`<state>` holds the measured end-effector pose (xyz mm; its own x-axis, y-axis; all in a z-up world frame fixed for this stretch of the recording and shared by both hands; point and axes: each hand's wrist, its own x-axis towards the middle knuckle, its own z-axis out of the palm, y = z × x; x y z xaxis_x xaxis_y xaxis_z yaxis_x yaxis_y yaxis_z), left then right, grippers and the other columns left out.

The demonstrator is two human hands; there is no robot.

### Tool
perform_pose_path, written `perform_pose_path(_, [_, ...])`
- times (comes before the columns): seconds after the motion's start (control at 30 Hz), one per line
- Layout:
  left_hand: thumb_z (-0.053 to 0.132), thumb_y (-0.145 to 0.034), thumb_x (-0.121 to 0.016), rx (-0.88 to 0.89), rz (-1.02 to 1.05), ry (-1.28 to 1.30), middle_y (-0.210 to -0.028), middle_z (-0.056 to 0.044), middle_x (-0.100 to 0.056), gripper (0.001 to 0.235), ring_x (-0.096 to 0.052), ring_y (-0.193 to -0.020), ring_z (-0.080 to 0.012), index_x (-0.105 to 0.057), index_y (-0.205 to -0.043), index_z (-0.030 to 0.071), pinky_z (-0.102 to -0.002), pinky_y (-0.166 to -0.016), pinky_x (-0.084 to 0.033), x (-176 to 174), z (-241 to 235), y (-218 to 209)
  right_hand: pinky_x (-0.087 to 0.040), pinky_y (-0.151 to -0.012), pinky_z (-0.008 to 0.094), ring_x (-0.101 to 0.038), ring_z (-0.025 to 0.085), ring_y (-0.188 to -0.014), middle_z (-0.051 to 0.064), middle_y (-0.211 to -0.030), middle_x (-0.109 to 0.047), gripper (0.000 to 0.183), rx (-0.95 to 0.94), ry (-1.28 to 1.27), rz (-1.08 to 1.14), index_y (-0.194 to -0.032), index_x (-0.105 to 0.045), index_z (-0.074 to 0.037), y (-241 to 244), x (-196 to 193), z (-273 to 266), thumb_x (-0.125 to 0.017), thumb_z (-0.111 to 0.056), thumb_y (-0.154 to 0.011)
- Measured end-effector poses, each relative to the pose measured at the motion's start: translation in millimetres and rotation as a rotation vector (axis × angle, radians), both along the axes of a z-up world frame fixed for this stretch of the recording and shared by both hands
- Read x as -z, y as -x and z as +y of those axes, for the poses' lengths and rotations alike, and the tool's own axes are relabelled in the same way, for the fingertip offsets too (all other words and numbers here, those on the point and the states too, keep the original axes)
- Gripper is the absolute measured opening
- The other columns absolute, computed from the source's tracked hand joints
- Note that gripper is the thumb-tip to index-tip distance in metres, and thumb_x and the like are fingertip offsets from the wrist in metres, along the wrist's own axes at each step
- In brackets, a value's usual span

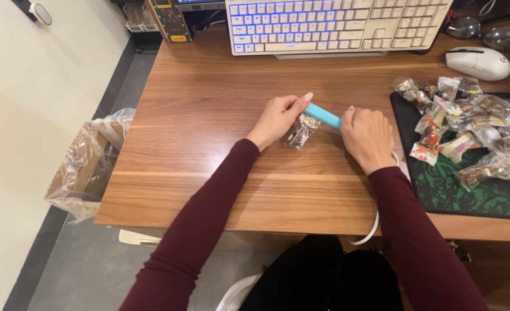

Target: Sealing individual plastic bags of treats using a handheld heat sealer and placing them into a larger container.

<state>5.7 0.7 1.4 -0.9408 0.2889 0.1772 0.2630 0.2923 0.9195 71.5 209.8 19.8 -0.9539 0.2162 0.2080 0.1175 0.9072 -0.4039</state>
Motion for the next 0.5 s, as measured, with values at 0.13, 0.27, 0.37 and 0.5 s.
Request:
perform_pose_path(0.13, [0.047,-0.095,-0.062,-0.032,0.142,-0.042,-0.066,-0.003,-0.072,0.036,-0.072,-0.071,-0.0151,-0.076,-0.080,0.017,-0.033,-0.068,-0.056,24.6,16.4,19.4,-0.053,-0.085,0.063,-0.070,0.056,-0.096,0.035,-0.089,-0.073,0.063,0.016,-0.019,0.003,-0.089,-0.076,0.006,0.3,0.3,4.9,-0.035,-0.038,-0.107])
perform_pose_path(0.27, [0.041,-0.095,-0.065,-0.025,0.157,-0.097,-0.068,-0.003,-0.072,0.032,-0.069,-0.074,-0.0135,-0.076,-0.080,0.015,-0.034,-0.070,-0.055,29.1,17.1,21.2,-0.052,-0.086,0.063,-0.070,0.056,-0.097,0.035,-0.090,-0.073,0.064,0.032,-0.039,-0.013,-0.088,-0.077,0.008,1.2,0.4,2.4,-0.035,-0.038,-0.106])
perform_pose_path(0.37, [0.037,-0.095,-0.064,0.024,0.101,-0.161,-0.060,0.002,-0.066,0.033,-0.062,-0.065,-0.0084,-0.071,-0.072,0.015,-0.027,-0.062,-0.051,18.7,12.0,8.1,-0.053,-0.086,0.062,-0.070,0.055,-0.098,0.034,-0.092,-0.074,0.064,0.017,-0.056,-0.031,-0.090,-0.078,0.005,-2.5,-4.0,1.8,-0.035,-0.040,-0.106])
perform_pose_path(0.5, [0.039,-0.096,-0.064,0.054,0.082,-0.186,-0.059,0.002,-0.065,0.035,-0.063,-0.062,-0.0081,-0.071,-0.071,0.014,-0.025,-0.060,-0.051,19.7,9.1,13.6,-0.054,-0.086,0.061,-0.071,0.054,-0.097,0.034,-0.090,-0.074,0.067,0.021,-0.077,-0.050,-0.086,-0.079,0.004,-0.6,-1.1,1.1,-0.036,-0.043,-0.108])
